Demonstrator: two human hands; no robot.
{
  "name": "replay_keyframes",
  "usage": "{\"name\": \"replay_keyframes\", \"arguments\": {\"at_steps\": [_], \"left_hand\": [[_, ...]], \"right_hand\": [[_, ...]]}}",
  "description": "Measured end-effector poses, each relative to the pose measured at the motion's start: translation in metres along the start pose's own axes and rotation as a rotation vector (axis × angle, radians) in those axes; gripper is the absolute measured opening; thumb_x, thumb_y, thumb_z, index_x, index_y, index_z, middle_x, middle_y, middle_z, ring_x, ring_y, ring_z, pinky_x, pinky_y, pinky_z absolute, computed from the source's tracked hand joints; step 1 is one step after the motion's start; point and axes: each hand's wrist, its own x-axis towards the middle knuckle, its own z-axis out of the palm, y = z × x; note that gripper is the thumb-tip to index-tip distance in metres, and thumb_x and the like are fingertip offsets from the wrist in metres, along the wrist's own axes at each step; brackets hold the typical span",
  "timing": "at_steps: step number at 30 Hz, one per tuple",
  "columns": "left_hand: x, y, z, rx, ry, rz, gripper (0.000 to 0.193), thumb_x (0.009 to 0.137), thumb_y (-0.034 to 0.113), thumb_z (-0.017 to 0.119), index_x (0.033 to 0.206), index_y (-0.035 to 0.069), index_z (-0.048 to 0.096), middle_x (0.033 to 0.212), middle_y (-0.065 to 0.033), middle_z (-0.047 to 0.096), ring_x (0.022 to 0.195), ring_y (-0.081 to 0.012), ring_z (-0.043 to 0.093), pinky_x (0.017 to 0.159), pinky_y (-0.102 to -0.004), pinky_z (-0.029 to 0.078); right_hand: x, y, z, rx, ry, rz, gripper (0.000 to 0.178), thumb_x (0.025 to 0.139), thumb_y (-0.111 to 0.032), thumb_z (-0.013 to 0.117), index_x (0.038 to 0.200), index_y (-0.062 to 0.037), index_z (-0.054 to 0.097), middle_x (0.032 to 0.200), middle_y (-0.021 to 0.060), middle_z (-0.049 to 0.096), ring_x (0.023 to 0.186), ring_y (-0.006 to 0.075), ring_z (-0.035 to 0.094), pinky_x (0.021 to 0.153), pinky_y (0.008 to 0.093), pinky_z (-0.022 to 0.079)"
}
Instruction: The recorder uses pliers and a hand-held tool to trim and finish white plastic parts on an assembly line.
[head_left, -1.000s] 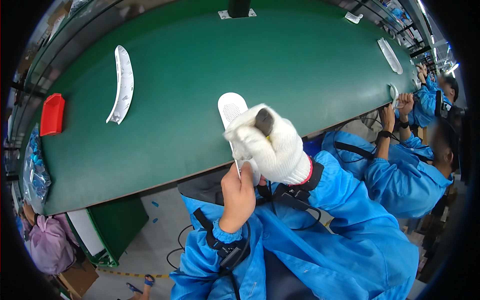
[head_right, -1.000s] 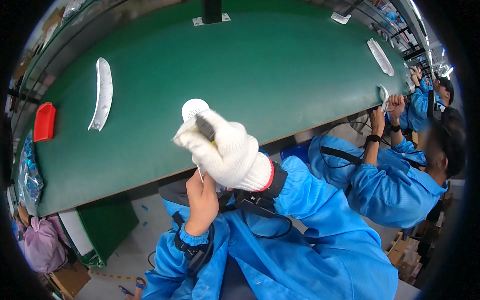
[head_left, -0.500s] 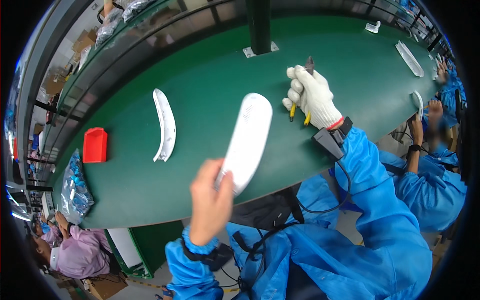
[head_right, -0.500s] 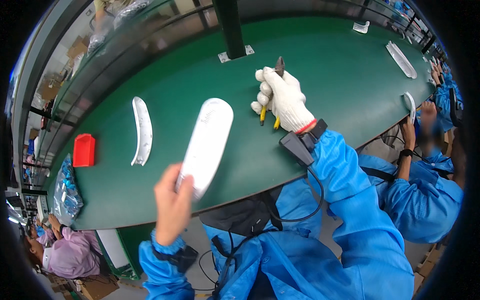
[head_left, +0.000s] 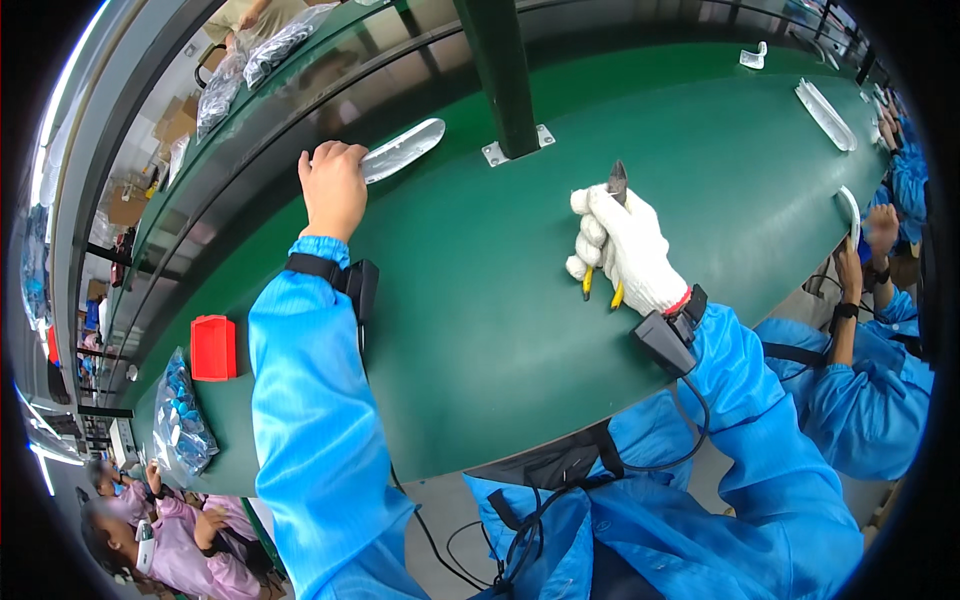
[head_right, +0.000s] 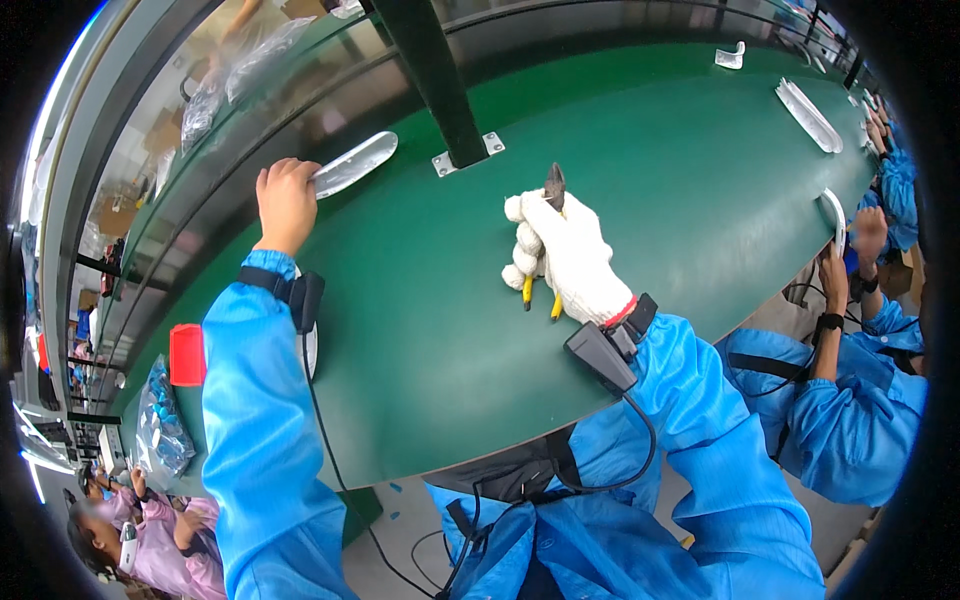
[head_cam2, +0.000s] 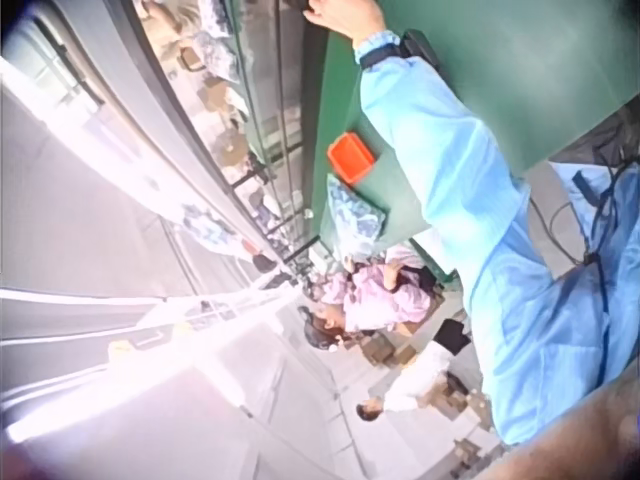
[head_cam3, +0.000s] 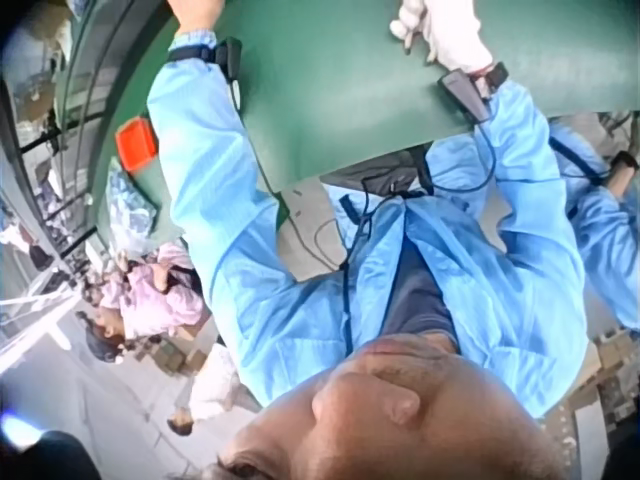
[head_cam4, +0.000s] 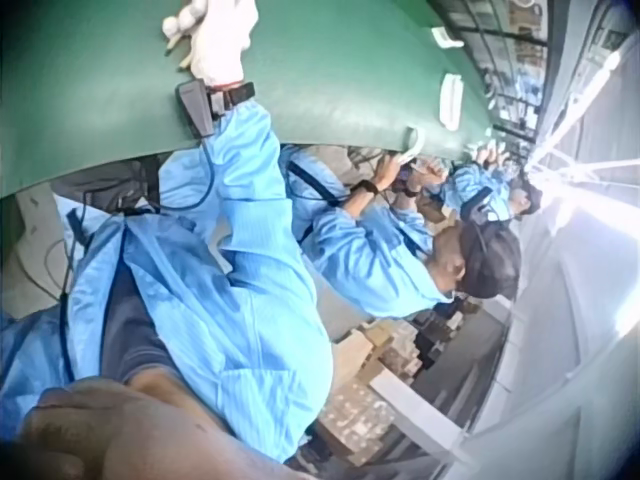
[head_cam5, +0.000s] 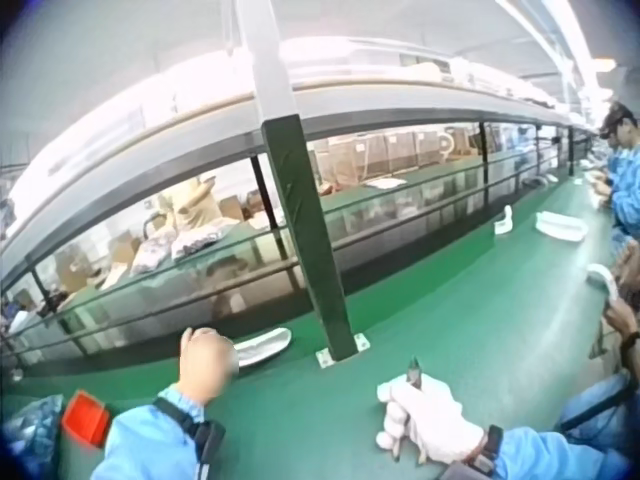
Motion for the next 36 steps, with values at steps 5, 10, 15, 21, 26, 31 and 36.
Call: {"name": "replay_keyframes", "arguments": {"at_steps": [5, 10, 15, 21, 26, 31, 36], "left_hand": [[-0.01, 0.006, 0.01, -0.036, -0.173, -0.119, 0.03, 0.086, 0.009, 0.065, 0.115, 0.01, 0.07, 0.12, -0.0091, 0.067, 0.125, -0.0279, 0.054, 0.109, -0.0576, 0.037], [-0.039, 0.002, -0.045, -0.231, -0.086, -0.119, 0.022, 0.086, 0.014, 0.067, 0.106, 0.004, 0.066, 0.101, -0.0142, 0.067, 0.1, -0.0356, 0.063, 0.085, -0.0441, 0.051], [-0.112, 0.022, -0.121, -0.257, -0.315, -0.315, 0.019, 0.086, 0.019, 0.07, 0.094, 0.004, 0.063, 0.084, -0.014, 0.066, 0.083, -0.0351, 0.065, 0.071, -0.0468, 0.052], [-0.18, 0.039, -0.121, -0.029, -0.271, -0.305, 0.029, 0.084, 0.026, 0.074, 0.088, 0.003, 0.057, 0.086, -0.013, 0.066, 0.079, -0.0347, 0.066, 0.065, -0.0467, 0.053], [-0.182, 0.036, -0.121, -0.095, -0.236, -0.409, 0.023, 0.089, 0.021, 0.068, 0.094, 0.0, 0.059, 0.083, -0.0146, 0.068, 0.072, -0.0338, 0.068, 0.063, -0.0453, 0.053], [-0.192, 0.03, -0.131, -0.885, -0.252, -0.702, 0.022, 0.098, 0.016, 0.058, 0.106, -0.005, 0.058, 0.08, -0.0142, 0.07, 0.062, -0.0216, 0.069, 0.056, -0.0346, 0.054], [-0.231, 0.119, -0.168, -1.584, -0.379, -1.004, 0.027, 0.102, 0.019, 0.051, 0.117, -0.003, 0.049, 0.083, -0.0151, 0.068, 0.065, -0.0211, 0.069, 0.059, -0.0309, 0.057]], "right_hand": [[0.002, -0.001, -0.003, 0.005, -0.008, 0.004, 0.024, 0.103, -0.027, 0.055, 0.103, -0.0034, 0.057, 0.069, 0.0, 0.048, 0.056, 0.0122, 0.047, 0.057, 0.0367, 0.05], [0.002, -0.001, -0.002, -0.004, -0.016, -0.013, 0.025, 0.102, -0.027, 0.057, 0.105, -0.0028, 0.057, 0.07, -0.0004, 0.046, 0.056, 0.0122, 0.046, 0.057, 0.0362, 0.05], [0.004, 0.0, -0.002, -0.024, -0.009, -0.043, 0.025, 0.102, -0.027, 0.057, 0.105, -0.0026, 0.056, 0.07, -0.0009, 0.044, 0.056, 0.0121, 0.045, 0.056, 0.0356, 0.049], [0.003, 0.001, 0.0, -0.052, -0.01, -0.074, 0.024, 0.102, -0.027, 0.058, 0.105, -0.0031, 0.056, 0.069, -0.0013, 0.044, 0.056, 0.0118, 0.045, 0.056, 0.0361, 0.048], [0.005, 0.0, -0.003, -0.052, -0.036, -0.079, 0.025, 0.103, -0.029, 0.057, 0.105, -0.0036, 0.056, 0.069, -0.0016, 0.045, 0.056, 0.0117, 0.045, 0.057, 0.0362, 0.049], [0.006, 0.003, -0.004, -0.046, -0.027, -0.075, 0.025, 0.103, -0.029, 0.057, 0.106, -0.0036, 0.055, 0.07, -0.0012, 0.045, 0.057, 0.0121, 0.046, 0.057, 0.0363, 0.049], [0.004, 0.004, -0.005, -0.039, -0.048, -0.084, 0.026, 0.103, -0.028, 0.057, 0.107, -0.0032, 0.055, 0.071, -0.0005, 0.046, 0.058, 0.013, 0.048, 0.058, 0.0374, 0.049]]}}
